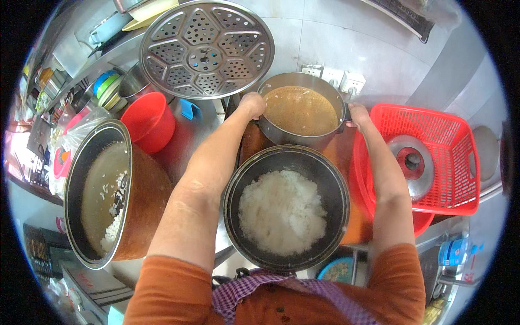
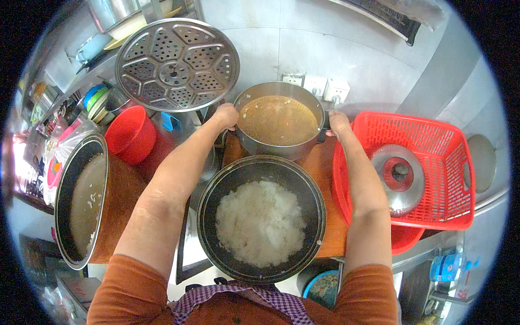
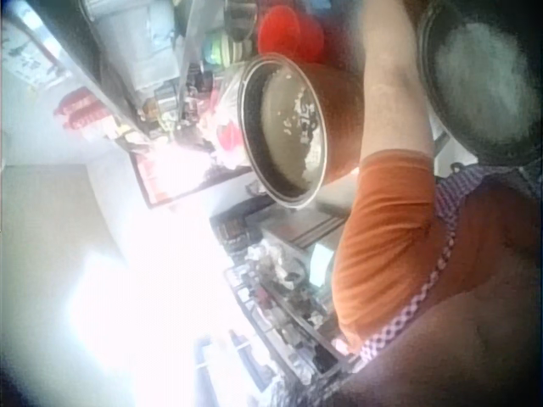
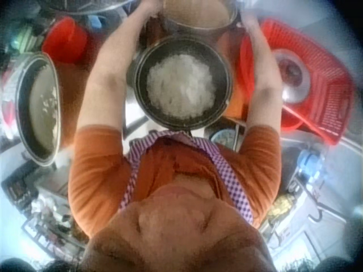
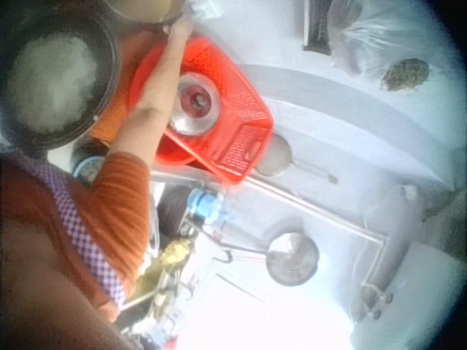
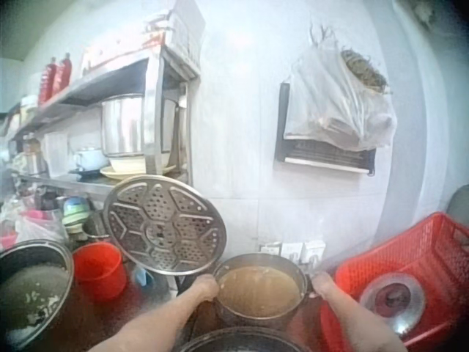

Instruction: The person transfers cooked rice from a steamer into a rice cooker, then uses a rice paddle to fluff the rice. They also handle a pot of soup and a steamer basket in a commercial kitchen setting.

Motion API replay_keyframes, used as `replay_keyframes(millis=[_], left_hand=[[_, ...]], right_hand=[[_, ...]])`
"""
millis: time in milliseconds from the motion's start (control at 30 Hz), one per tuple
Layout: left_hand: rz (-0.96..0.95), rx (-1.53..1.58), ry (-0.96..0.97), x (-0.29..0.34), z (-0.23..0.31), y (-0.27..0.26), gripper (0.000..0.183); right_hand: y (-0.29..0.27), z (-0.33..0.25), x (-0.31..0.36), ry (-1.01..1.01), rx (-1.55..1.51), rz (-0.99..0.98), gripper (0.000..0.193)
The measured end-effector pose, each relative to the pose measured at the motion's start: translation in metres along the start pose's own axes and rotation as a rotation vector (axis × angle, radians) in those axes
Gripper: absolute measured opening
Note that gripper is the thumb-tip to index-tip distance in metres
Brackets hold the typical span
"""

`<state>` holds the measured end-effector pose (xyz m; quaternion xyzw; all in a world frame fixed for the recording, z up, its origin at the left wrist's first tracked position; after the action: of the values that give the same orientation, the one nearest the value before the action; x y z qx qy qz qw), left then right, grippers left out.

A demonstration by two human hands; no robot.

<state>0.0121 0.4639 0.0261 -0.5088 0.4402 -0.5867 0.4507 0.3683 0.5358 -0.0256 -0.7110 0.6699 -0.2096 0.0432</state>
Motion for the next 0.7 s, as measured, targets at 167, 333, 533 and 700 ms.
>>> replay_keyframes(millis=[167, 333, 533, 700], left_hand=[[0.163, 0.019, -0.035, -0.01, -0.017, 0.006, 0.031], [0.21, 0.269, -0.153, 0.005, -0.021, -0.001, 0.028], [0.118, 0.344, -0.159, 0.047, -0.002, -0.019, 0.043], [0.219, 0.583, -0.207, 0.19, 0.01, -0.01, 0.075]], right_hand=[[-0.005, -0.01, 0.001, -0.19, 0.116, 0.028, 0.034], [-0.001, -0.004, 0.007, -0.056, 0.09, 0.018, 0.032], [0.002, 0.003, 0.026, 0.086, -0.081, -0.046, 0.043], [0.029, 0.003, 0.137, 0.172, 0.2, -0.395, 0.058]])
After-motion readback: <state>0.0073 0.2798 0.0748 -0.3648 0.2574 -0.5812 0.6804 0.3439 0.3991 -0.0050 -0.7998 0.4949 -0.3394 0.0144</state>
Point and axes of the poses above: each hand's wrist, its own x-axis away from the middle knuckle, its own y-axis out of the palm, z = x × y, the point moved 10 cm from there along -x, towards the middle knuckle, and after that the axes turned 3 degrees about -z, right-handed, at the moved point
